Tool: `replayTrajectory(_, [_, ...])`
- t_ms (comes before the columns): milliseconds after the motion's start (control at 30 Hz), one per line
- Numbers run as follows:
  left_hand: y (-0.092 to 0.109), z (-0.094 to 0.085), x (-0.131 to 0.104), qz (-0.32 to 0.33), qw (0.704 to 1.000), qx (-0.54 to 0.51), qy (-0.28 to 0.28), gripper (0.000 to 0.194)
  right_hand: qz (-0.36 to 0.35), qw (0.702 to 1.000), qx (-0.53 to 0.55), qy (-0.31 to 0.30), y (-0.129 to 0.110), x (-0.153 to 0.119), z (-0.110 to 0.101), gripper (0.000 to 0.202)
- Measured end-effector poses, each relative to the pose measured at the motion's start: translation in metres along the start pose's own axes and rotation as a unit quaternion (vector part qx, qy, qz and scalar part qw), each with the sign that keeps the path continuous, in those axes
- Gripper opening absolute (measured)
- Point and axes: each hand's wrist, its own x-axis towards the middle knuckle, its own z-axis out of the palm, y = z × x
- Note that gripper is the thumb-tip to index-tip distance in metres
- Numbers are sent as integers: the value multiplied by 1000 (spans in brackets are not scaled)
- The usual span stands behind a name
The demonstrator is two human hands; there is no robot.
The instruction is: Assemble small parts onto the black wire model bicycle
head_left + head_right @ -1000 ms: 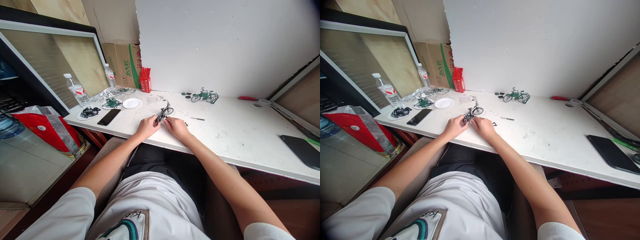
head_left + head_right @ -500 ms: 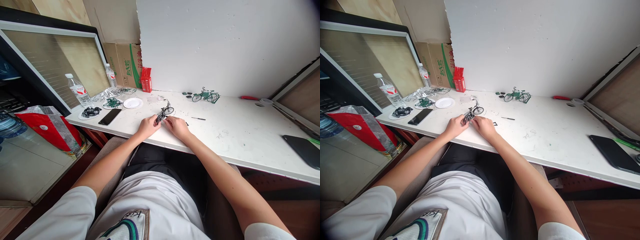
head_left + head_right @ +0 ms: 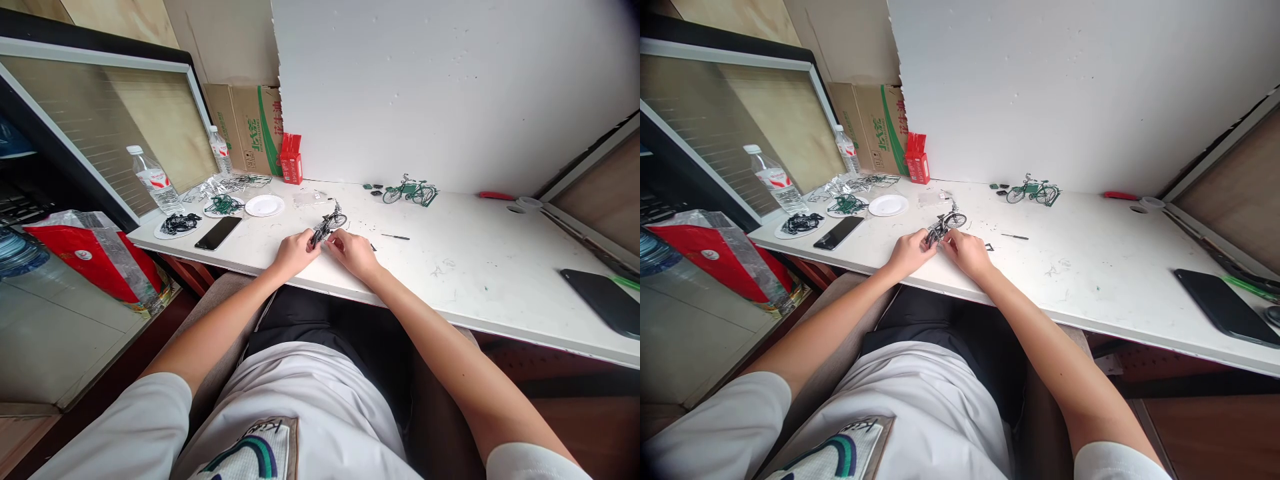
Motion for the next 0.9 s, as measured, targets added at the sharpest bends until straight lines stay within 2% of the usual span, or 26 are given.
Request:
replayTrajectory(433, [0, 0, 0, 9, 1000, -1, -1, 14, 23, 994, -89, -50, 0, 3, 3, 39])
replayTrajectory(633, [-1, 1, 0, 7, 1000, -1, 4, 13, 18, 995, -75, -57, -4, 0, -1, 45])
replayTrajectory(900, [-1, 1, 0, -4, 1000, 2, 9, 14, -2, 999, -29, -12, 0, -1, 0, 29])
